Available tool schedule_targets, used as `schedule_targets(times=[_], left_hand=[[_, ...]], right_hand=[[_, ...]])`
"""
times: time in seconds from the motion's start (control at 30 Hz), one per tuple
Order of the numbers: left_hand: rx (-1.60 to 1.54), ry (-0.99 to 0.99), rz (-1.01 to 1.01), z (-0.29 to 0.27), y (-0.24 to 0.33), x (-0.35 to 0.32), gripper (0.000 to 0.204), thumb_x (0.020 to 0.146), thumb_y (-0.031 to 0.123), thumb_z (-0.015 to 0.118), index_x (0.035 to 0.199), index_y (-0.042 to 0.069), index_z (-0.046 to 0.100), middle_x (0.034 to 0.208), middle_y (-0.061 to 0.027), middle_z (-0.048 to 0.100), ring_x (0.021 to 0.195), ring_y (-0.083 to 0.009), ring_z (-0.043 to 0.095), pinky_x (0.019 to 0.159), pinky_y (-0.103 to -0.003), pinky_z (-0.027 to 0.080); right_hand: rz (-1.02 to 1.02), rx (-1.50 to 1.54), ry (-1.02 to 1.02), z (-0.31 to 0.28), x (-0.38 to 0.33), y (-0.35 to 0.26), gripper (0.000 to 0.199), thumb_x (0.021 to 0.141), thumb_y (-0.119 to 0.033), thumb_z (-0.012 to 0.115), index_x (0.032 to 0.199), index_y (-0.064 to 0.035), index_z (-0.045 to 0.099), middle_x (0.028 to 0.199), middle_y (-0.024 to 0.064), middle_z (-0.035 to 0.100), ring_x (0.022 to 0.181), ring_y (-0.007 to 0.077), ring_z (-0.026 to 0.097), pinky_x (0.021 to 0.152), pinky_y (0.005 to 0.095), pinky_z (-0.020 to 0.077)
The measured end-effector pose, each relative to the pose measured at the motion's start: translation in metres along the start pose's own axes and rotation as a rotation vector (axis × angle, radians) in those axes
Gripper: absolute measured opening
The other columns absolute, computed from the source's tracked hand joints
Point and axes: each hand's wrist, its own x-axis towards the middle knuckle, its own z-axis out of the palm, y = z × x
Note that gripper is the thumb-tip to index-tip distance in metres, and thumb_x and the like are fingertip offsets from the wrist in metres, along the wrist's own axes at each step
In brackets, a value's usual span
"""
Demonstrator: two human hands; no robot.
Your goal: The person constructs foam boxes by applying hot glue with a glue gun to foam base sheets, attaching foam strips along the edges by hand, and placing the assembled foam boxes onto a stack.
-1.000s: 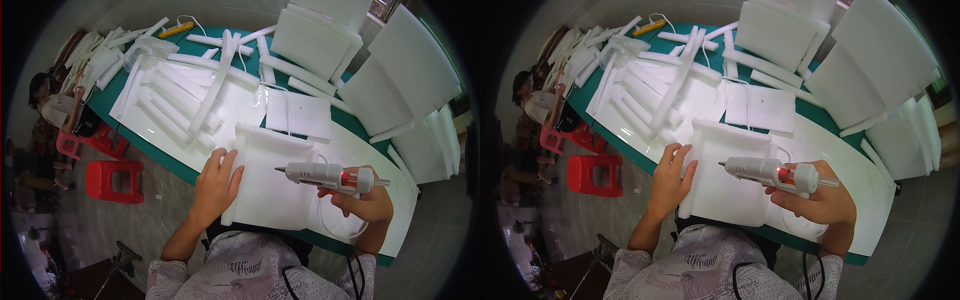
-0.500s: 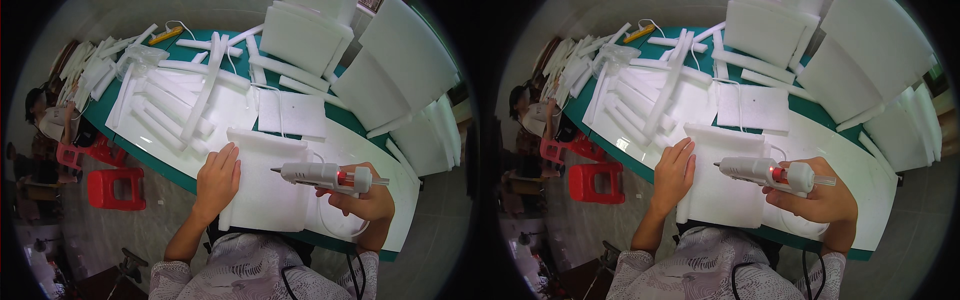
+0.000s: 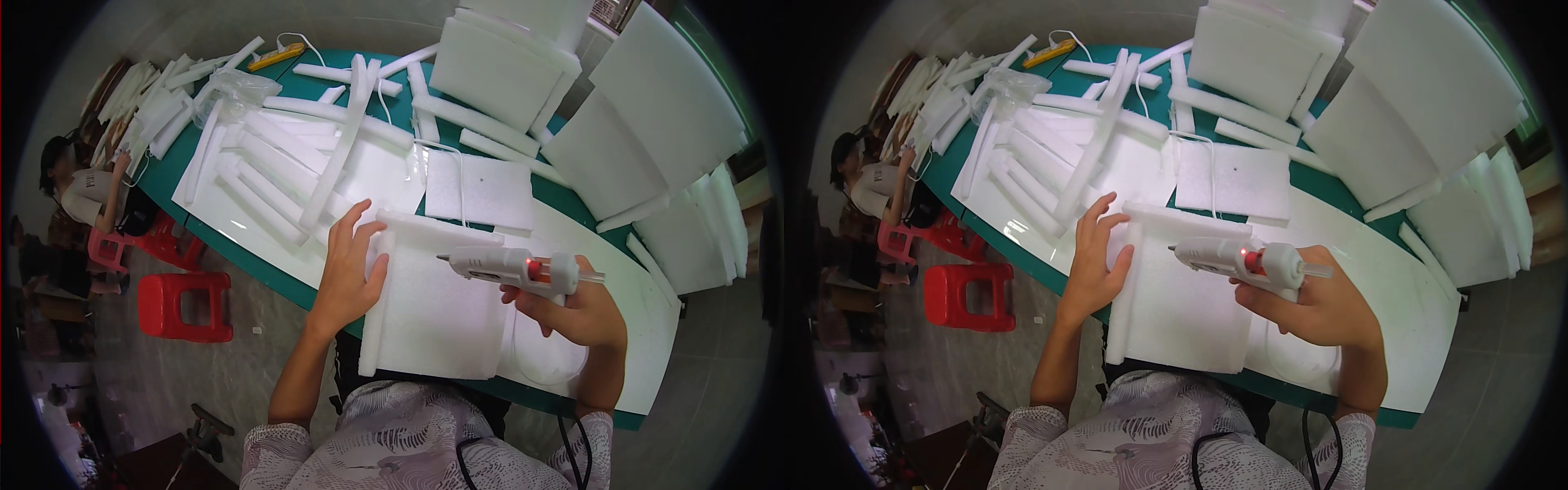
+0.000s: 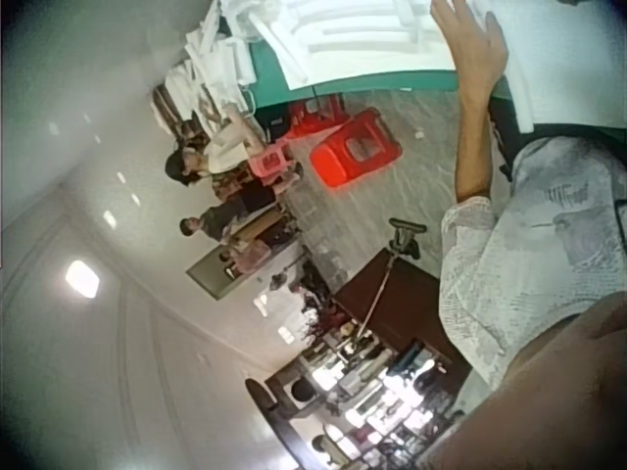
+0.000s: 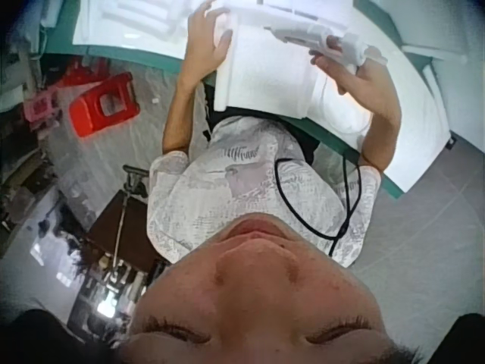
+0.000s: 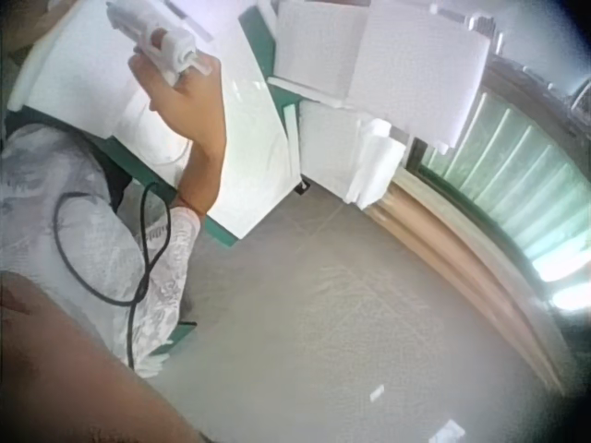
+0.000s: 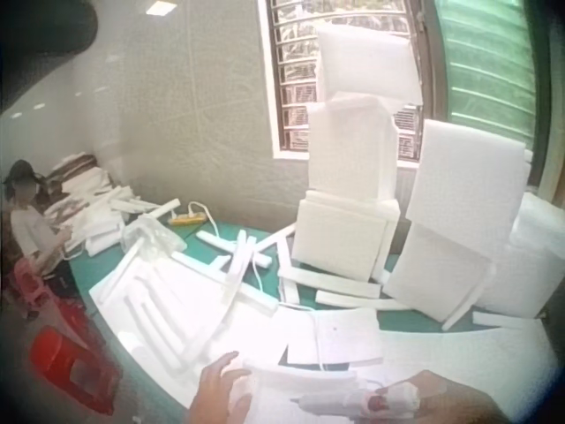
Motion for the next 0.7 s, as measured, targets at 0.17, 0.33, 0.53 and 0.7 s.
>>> schedule_targets(times=[0.17,0.33,0.53,0.7], left_hand=[[-0.050,-0.061,0.060,-0.002,-0.011,0.002,0.057,0.084,0.004,0.059,0.139,-0.001,0.045,0.146,-0.0203,0.043,0.134,-0.0400,0.036,0.115,-0.045,0.028],[-0.066,-0.082,0.065,0.000,-0.017,0.000,0.060,0.085,0.003,0.058,0.143,0.002,0.043,0.149,-0.0159,0.042,0.137,-0.0354,0.036,0.116,-0.042,0.026],[-0.077,-0.042,0.094,0.000,-0.019,0.000,0.060,0.083,0.003,0.060,0.140,-0.002,0.044,0.144,-0.0181,0.046,0.131,-0.0373,0.041,0.114,-0.044,0.030],[-0.102,-0.029,0.105,0.001,-0.020,0.000,0.059,0.083,0.003,0.061,0.139,-0.002,0.044,0.141,-0.0187,0.048,0.129,-0.0367,0.043,0.112,-0.044,0.033]], right_hand=[[0.009,-0.047,-0.045,0.013,0.021,-0.008,0.029,0.087,-0.024,0.072,0.101,0.0012,0.069,0.074,0.0081,0.067,0.054,0.0133,0.061,0.049,0.0266,0.0499],[0.071,-0.170,-0.033,0.028,0.043,-0.020,0.026,0.089,-0.020,0.069,0.102,0.0025,0.067,0.079,0.0077,0.068,0.051,0.0113,0.059,0.046,0.0253,0.0468],[0.049,-0.215,-0.034,0.041,0.067,-0.013,0.040,0.093,-0.034,0.064,0.100,0.0055,0.066,0.064,0.0087,0.062,0.050,0.0158,0.061,0.050,0.0287,0.0495],[0.067,-0.232,-0.021,0.050,0.074,-0.011,0.041,0.094,-0.035,0.063,0.098,0.0056,0.066,0.062,0.0091,0.061,0.050,0.0166,0.061,0.050,0.0298,0.0490]])
